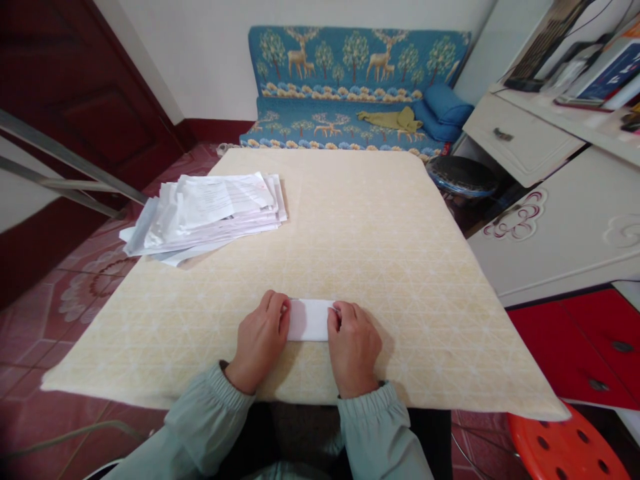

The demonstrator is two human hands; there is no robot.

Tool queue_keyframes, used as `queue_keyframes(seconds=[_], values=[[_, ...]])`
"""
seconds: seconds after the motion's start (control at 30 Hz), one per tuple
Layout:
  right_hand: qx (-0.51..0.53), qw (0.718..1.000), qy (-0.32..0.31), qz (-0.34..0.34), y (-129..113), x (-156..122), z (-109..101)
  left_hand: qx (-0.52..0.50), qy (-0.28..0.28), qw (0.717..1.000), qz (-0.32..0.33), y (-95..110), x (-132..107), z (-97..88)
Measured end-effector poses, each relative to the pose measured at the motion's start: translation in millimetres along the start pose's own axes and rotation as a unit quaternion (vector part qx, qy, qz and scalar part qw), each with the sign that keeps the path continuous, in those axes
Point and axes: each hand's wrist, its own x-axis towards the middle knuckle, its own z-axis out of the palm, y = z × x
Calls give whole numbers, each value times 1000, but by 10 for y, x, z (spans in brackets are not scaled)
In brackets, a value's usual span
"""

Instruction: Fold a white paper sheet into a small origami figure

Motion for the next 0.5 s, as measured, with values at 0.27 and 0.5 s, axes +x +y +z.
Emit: queue_keyframes(seconds=[0.27,0.5], values=[[13,1000,-19,-8,17,1,-19,-25,-4,985,171,-2,78,62],[33,999,-41,-12,13,9,-84,-28,-20,991,132,119,76,3]])
